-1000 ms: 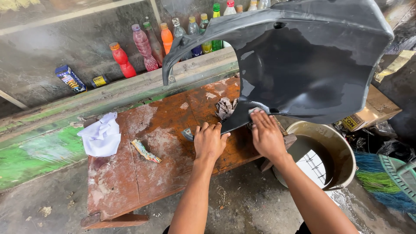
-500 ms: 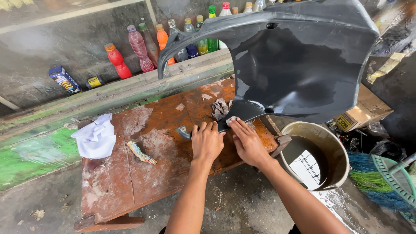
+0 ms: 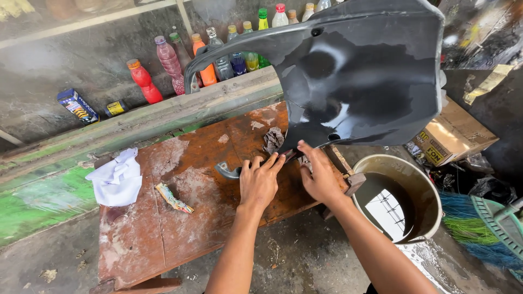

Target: The person scrubs a black plastic car part on a wooden table using a cloth and a small brush. They then lift the part and rinse it in a bucket of water, scrubbing it with their hand.

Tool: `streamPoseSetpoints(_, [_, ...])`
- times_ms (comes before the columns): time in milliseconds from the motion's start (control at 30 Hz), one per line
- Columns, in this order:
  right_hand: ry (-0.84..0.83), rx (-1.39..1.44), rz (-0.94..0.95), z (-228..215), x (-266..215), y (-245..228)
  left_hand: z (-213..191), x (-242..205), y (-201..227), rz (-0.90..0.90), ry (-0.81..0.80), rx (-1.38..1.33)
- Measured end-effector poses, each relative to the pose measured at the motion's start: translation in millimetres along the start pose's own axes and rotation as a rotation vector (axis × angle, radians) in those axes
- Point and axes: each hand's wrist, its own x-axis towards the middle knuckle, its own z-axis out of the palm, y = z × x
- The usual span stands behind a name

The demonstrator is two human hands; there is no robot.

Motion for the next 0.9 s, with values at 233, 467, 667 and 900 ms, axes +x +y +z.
streamPoseSetpoints(233, [-0.086,-0.658,0.009,-9.7,-2.1,37.4,23.0,0.4,-13.2,0.048,0.002,0.017])
streamPoseSetpoints(467, [-0.184,-0.678,-0.019,-6.4,6.0,36.3,0.5,-6.1,-29.0,0.106,-0.006,0.001])
streamPoseSetpoints(667, [-0.182,-0.7,-0.077,0.3,0.6,34.3,-10.7,-5.3,-22.4,0.104,0.031,-0.017])
streamPoseSetpoints(900, [-0.219,-0.67,-0.156,-1.0,4.2,32.0,-21.4,-3.7,-19.3,0.057,0.035,-0.112])
